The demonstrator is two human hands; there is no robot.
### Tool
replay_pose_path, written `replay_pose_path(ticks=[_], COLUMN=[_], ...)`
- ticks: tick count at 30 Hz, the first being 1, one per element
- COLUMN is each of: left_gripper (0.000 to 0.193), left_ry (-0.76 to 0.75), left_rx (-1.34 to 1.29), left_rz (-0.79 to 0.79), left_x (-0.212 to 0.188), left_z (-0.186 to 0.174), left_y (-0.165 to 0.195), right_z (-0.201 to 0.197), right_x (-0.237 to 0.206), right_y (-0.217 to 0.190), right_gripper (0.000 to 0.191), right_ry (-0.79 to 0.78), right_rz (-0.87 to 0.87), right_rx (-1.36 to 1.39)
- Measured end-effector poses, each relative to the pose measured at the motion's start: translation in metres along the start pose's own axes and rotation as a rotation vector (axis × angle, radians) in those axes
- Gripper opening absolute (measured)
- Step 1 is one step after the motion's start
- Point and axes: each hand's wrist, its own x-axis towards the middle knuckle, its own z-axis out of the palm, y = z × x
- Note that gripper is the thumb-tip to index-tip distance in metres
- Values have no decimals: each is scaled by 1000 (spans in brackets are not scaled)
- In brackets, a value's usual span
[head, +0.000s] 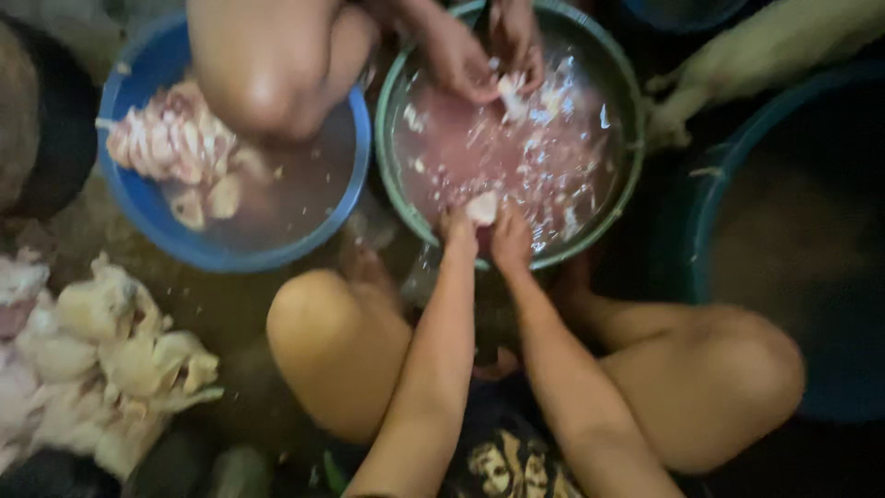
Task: The person sits on the floor and washes pieces of raw meat in a metal basin filled with water. They repeatedly submerge, rub, and rinse the meat pieces by hand. Another person is also washing meat in a separate basin nearby.
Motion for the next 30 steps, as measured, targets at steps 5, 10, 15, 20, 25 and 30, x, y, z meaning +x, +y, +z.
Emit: replay_pose_path(ticks=[5, 10, 15, 20, 25, 30], left_gripper=[44, 36, 35, 38, 48, 92], left_ry=[8, -381, -65, 140, 408, 78], left_rx=[61, 574, 834, 273, 630, 1186], left_rz=[-21, 521, 572, 157, 227, 146], left_x=[-32, -54, -33, -18, -15, -26], left_z=[8, 15, 10, 11, 12, 17], left_y=[17, 6, 5, 2, 13, 3], right_z=[-9, -15, -18, -21, -60, -168], right_x=[10, 14, 3, -8, 29, 90], right_y=[15, 20, 2, -9, 19, 34], right_gripper=[44, 45, 47, 51, 36, 43], right_ry=[38, -74, -116, -147, 434, 1107], right_rz=[285, 66, -185, 80, -186, 115], right_rx=[155, -25, -89, -134, 484, 667])
